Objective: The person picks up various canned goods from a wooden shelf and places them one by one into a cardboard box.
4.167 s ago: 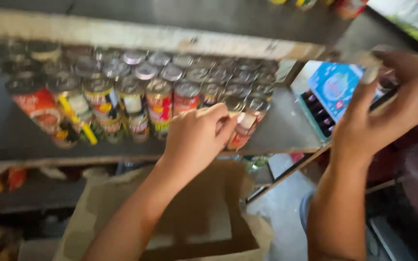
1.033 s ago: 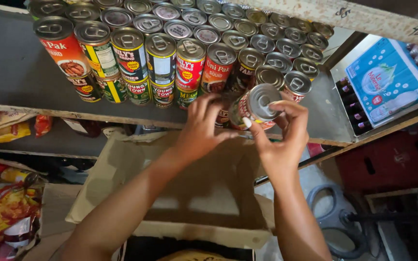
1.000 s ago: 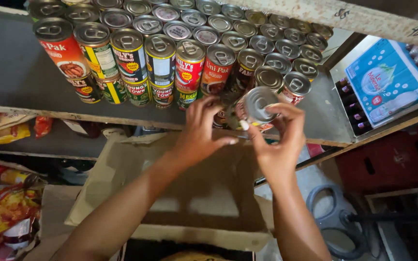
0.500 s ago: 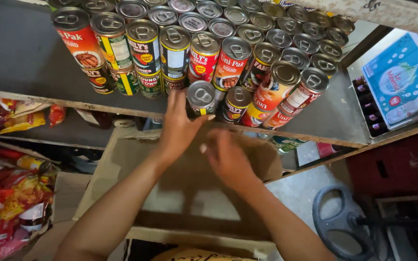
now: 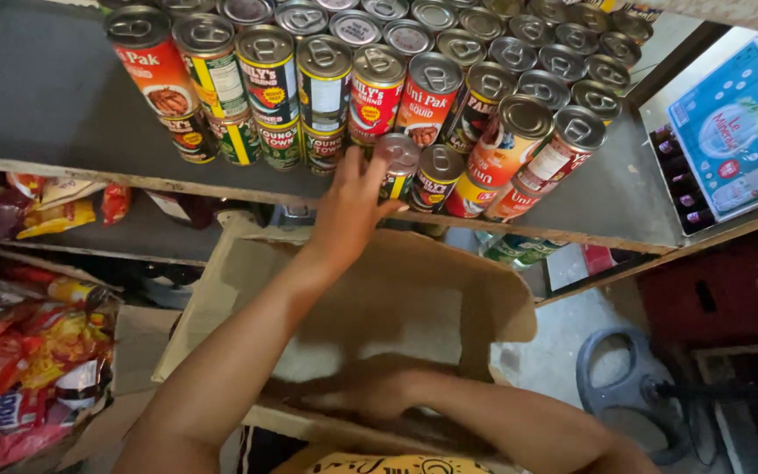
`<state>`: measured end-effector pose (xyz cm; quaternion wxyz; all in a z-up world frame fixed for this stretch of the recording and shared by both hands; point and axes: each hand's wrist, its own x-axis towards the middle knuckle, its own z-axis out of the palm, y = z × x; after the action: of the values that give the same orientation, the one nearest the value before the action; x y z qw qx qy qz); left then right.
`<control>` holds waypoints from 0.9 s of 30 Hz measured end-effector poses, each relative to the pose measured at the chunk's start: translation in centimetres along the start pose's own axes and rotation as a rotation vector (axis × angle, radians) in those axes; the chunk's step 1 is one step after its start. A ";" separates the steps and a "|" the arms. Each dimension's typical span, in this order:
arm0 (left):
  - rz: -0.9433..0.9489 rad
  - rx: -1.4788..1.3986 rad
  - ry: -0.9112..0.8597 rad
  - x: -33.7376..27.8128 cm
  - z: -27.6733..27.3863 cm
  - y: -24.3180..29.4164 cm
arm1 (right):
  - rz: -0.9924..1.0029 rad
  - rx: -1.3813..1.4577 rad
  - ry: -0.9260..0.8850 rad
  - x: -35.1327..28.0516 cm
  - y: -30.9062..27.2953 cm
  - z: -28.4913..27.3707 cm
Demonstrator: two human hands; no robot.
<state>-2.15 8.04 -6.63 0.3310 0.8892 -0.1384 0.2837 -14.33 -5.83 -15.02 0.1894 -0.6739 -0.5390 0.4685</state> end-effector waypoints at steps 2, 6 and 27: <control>0.024 0.046 0.025 0.0 0.9 -0.7 | -0.098 -0.117 -0.019 0.0 -0.6 -0.2; 0.094 0.116 0.059 0.3 1.3 -1.3 | -0.328 -0.205 -0.104 1.1 -0.7 1.3; 0.103 -0.061 0.031 0.3 -0.7 0.1 | -0.482 0.100 -0.352 1.0 1.2 5.6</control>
<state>-2.25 8.44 -5.95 0.3452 0.8659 -0.1876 0.3097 -18.37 -6.74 -19.17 0.2317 -0.4248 -0.6842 0.5457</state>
